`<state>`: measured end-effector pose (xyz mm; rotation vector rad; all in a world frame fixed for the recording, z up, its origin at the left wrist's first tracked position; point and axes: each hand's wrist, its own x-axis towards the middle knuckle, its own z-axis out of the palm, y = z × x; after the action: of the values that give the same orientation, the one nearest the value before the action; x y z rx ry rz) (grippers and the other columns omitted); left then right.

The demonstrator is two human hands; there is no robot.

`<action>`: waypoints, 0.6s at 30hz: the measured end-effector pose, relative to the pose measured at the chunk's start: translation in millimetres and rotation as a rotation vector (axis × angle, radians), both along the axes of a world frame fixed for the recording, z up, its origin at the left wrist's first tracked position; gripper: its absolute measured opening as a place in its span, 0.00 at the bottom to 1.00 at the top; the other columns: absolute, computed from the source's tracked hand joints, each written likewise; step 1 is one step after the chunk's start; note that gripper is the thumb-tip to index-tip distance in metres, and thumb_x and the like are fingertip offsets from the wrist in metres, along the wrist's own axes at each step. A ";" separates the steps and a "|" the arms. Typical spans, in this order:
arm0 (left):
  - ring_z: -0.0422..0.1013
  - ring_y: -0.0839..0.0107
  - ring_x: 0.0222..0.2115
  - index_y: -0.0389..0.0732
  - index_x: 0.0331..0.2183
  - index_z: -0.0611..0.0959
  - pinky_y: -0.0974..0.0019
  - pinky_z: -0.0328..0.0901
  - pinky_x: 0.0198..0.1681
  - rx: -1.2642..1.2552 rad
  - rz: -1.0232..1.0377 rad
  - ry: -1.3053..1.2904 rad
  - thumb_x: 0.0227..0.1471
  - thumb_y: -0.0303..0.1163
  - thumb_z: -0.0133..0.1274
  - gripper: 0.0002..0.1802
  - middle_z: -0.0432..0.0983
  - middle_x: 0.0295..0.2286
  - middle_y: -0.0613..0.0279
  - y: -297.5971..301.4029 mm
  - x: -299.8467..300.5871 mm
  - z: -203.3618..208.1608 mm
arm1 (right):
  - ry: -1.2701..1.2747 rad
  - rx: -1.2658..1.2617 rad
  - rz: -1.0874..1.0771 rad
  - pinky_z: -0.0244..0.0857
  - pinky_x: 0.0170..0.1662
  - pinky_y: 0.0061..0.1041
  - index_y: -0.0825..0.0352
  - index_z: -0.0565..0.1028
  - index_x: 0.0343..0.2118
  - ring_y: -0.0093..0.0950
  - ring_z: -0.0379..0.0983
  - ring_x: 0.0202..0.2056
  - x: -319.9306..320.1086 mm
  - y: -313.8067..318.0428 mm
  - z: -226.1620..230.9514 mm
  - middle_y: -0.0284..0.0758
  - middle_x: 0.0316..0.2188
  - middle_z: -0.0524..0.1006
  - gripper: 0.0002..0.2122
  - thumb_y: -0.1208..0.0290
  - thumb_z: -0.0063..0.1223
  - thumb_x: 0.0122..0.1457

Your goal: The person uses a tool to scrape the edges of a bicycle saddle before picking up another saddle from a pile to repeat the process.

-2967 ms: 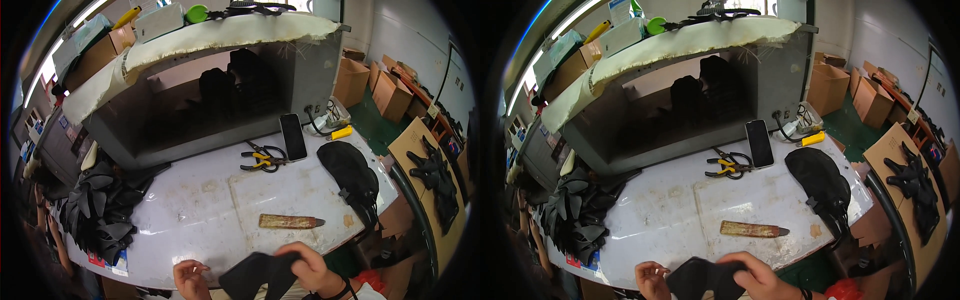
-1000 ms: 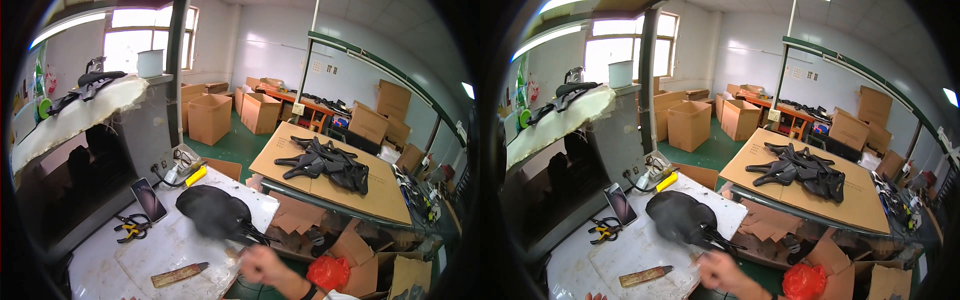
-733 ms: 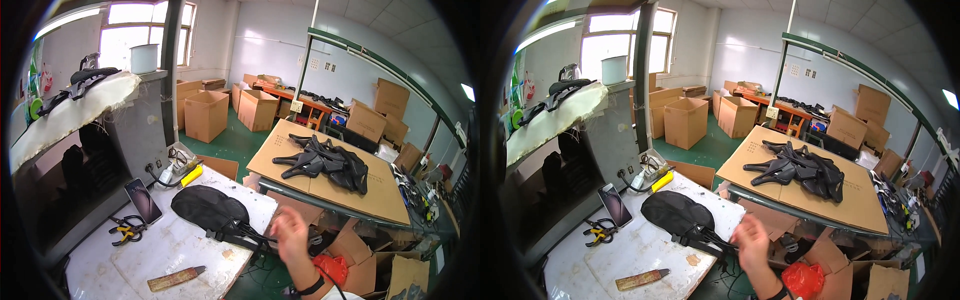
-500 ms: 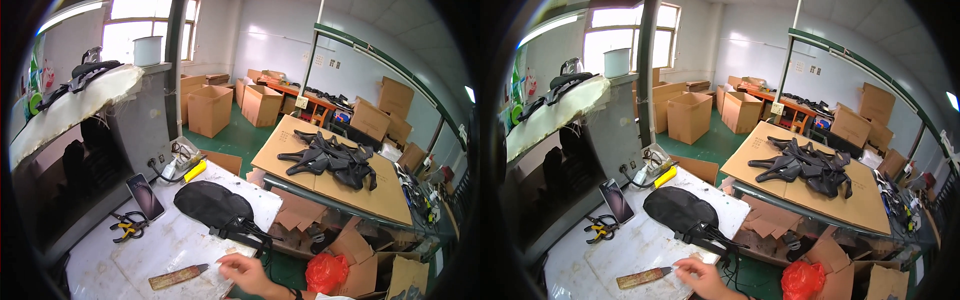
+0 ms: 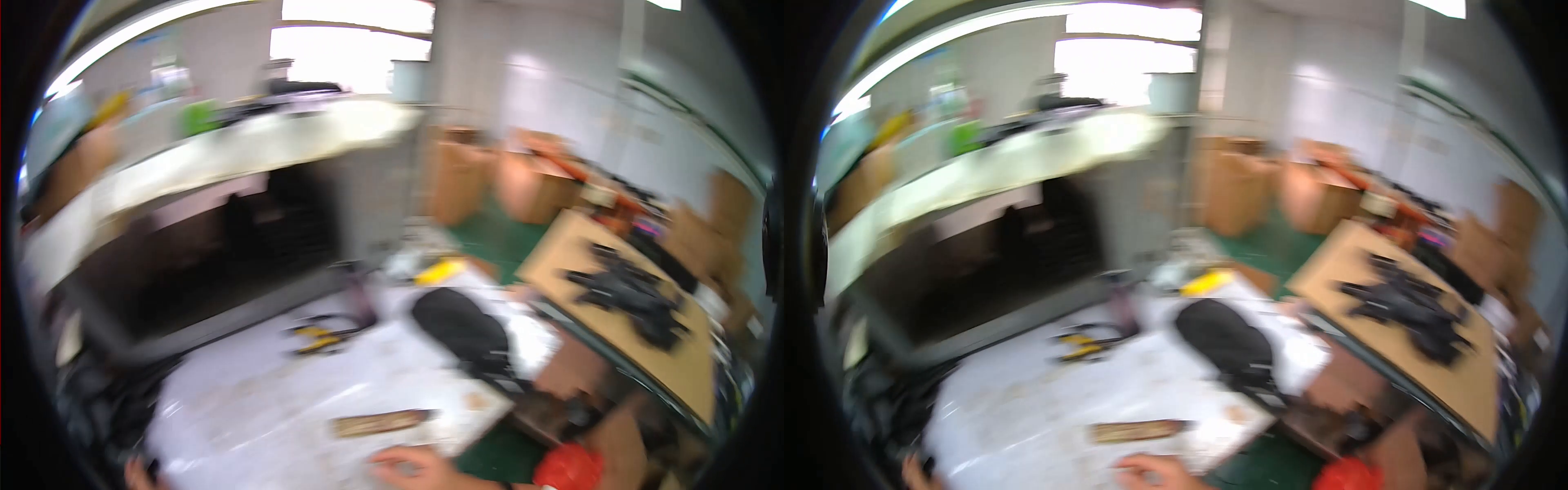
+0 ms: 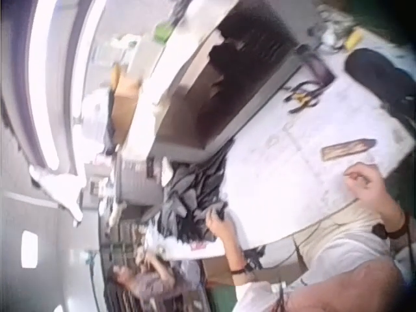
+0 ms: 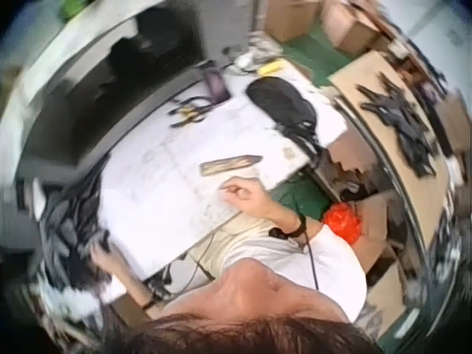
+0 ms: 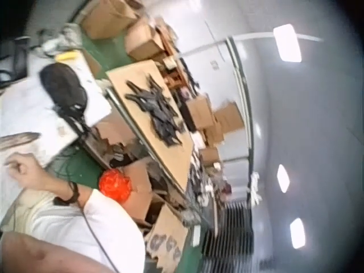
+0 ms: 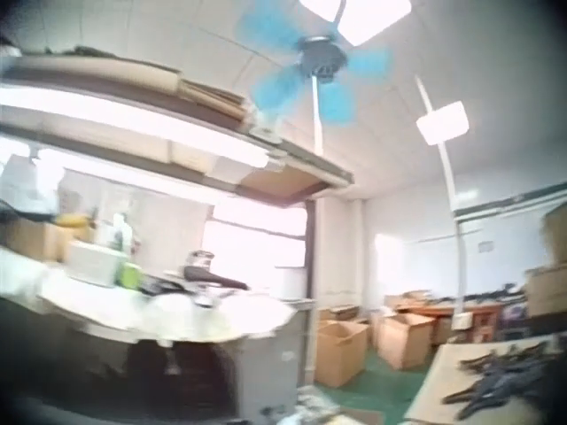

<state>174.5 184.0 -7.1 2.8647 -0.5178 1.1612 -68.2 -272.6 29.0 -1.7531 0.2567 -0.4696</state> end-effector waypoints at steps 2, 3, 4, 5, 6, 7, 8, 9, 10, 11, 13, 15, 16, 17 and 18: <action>0.72 0.47 0.50 0.39 0.46 0.86 0.49 0.63 0.58 -0.243 0.119 0.033 0.39 0.25 0.64 0.26 0.80 0.45 0.49 7.9 36.9 -46.0 | 0.081 0.033 -0.037 0.68 0.32 0.20 0.72 0.80 0.43 0.18 0.74 0.29 -9.2 0.2 -9.4 0.32 0.29 0.80 0.08 0.75 0.61 0.63; 0.72 0.47 0.50 0.40 0.46 0.84 0.49 0.64 0.57 -0.288 0.094 0.086 0.39 0.25 0.66 0.27 0.79 0.45 0.49 -31.4 27.5 -4.9 | 0.088 0.099 -0.066 0.67 0.30 0.19 0.72 0.79 0.44 0.16 0.72 0.27 -13.7 -0.9 -27.8 0.30 0.28 0.79 0.08 0.75 0.60 0.64; 0.71 0.46 0.50 0.40 0.48 0.82 0.48 0.63 0.57 -0.299 0.083 0.169 0.39 0.26 0.67 0.29 0.78 0.45 0.47 -37.6 28.0 12.9 | 0.075 0.079 -0.039 0.66 0.28 0.19 0.72 0.78 0.45 0.16 0.72 0.26 -14.5 -2.9 -31.5 0.29 0.27 0.78 0.08 0.76 0.58 0.65; 0.70 0.45 0.50 0.38 0.50 0.80 0.48 0.64 0.56 -0.312 0.057 0.179 0.40 0.27 0.67 0.31 0.76 0.46 0.45 -30.1 34.4 7.5 | 0.106 0.125 -0.015 0.66 0.29 0.19 0.72 0.79 0.44 0.17 0.71 0.25 -12.1 -3.0 -33.7 0.29 0.26 0.78 0.07 0.76 0.58 0.65; 0.70 0.45 0.49 0.37 0.52 0.78 0.49 0.66 0.55 -0.363 0.029 0.169 0.43 0.28 0.67 0.32 0.74 0.47 0.44 -20.9 35.8 3.3 | 0.064 0.165 -0.009 0.65 0.29 0.19 0.72 0.79 0.44 0.17 0.71 0.25 -6.6 3.2 -34.8 0.29 0.25 0.77 0.07 0.76 0.58 0.65; 0.70 0.45 0.49 0.36 0.52 0.78 0.50 0.66 0.54 -0.441 0.053 0.170 0.44 0.29 0.67 0.31 0.74 0.47 0.44 -13.1 35.2 0.2 | -0.011 0.173 0.060 0.65 0.29 0.20 0.73 0.79 0.44 0.17 0.70 0.24 0.7 6.6 -34.7 0.29 0.25 0.76 0.08 0.75 0.58 0.65; 0.70 0.45 0.49 0.35 0.53 0.77 0.51 0.67 0.53 -0.519 0.055 0.171 0.46 0.29 0.67 0.31 0.73 0.47 0.43 -5.2 34.1 3.6 | -0.017 0.180 0.121 0.65 0.29 0.20 0.73 0.79 0.44 0.17 0.70 0.24 9.3 13.4 -28.8 0.29 0.25 0.76 0.08 0.75 0.58 0.65; 0.70 0.45 0.49 0.34 0.53 0.77 0.51 0.68 0.53 -0.569 0.084 0.180 0.47 0.30 0.67 0.31 0.73 0.47 0.43 -0.1 30.1 4.8 | 0.043 0.114 0.161 0.65 0.29 0.20 0.73 0.79 0.44 0.17 0.70 0.24 16.5 17.7 -24.8 0.28 0.25 0.76 0.08 0.75 0.58 0.65; 0.71 0.45 0.49 0.34 0.53 0.76 0.52 0.68 0.53 -0.621 0.103 0.190 0.48 0.31 0.67 0.31 0.73 0.47 0.43 3.1 27.8 6.2 | 0.099 0.042 0.190 0.65 0.29 0.20 0.73 0.79 0.45 0.17 0.70 0.24 23.5 21.1 -21.0 0.28 0.25 0.76 0.08 0.75 0.58 0.66; 0.71 0.46 0.49 0.33 0.53 0.77 0.52 0.68 0.52 -0.613 0.137 0.175 0.49 0.34 0.66 0.31 0.74 0.47 0.44 5.5 27.9 5.3 | 0.099 0.042 0.214 0.65 0.29 0.20 0.73 0.79 0.44 0.18 0.70 0.24 30.3 25.5 -18.0 0.28 0.25 0.75 0.08 0.75 0.58 0.65; 0.71 0.46 0.49 0.33 0.53 0.77 0.52 0.68 0.52 -0.619 0.157 0.191 0.50 0.35 0.65 0.31 0.74 0.47 0.45 6.9 34.0 9.7 | 0.099 0.073 0.236 0.65 0.29 0.20 0.73 0.79 0.44 0.18 0.70 0.25 39.2 32.3 -20.1 0.28 0.25 0.75 0.08 0.75 0.58 0.65; 0.73 0.49 0.47 0.33 0.52 0.78 0.54 0.70 0.49 -0.646 0.167 0.204 0.53 0.37 0.64 0.29 0.75 0.47 0.46 6.7 41.9 17.7 | 0.147 0.038 0.235 0.66 0.30 0.20 0.73 0.79 0.44 0.18 0.71 0.25 44.2 37.0 -13.3 0.29 0.25 0.76 0.09 0.76 0.59 0.64; 0.73 0.49 0.47 0.33 0.52 0.78 0.54 0.70 0.49 -0.649 0.164 0.197 0.53 0.37 0.64 0.29 0.75 0.47 0.46 5.0 42.6 24.6 | 0.140 0.034 0.234 0.66 0.30 0.20 0.73 0.79 0.44 0.18 0.71 0.25 44.7 38.1 -12.3 0.29 0.25 0.76 0.09 0.76 0.59 0.64; 0.75 0.51 0.45 0.34 0.51 0.78 0.55 0.70 0.48 -0.706 0.172 0.246 0.53 0.37 0.64 0.27 0.76 0.46 0.47 2.0 40.9 33.1 | 0.129 0.056 0.244 0.67 0.31 0.20 0.73 0.79 0.44 0.17 0.71 0.26 44.4 38.6 -13.6 0.29 0.25 0.76 0.09 0.76 0.58 0.64; 0.76 0.52 0.43 0.35 0.51 0.79 0.56 0.71 0.46 -0.764 0.179 0.301 0.53 0.37 0.63 0.26 0.77 0.45 0.48 -2.5 40.9 39.8 | 0.123 0.077 0.252 0.67 0.31 0.20 0.73 0.79 0.45 0.17 0.72 0.26 46.7 38.6 -15.2 0.29 0.25 0.76 0.09 0.76 0.58 0.64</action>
<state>215.4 181.5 32.7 2.3533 0.1739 0.6955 -21.5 -234.0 13.8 -1.7130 0.1357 -0.1679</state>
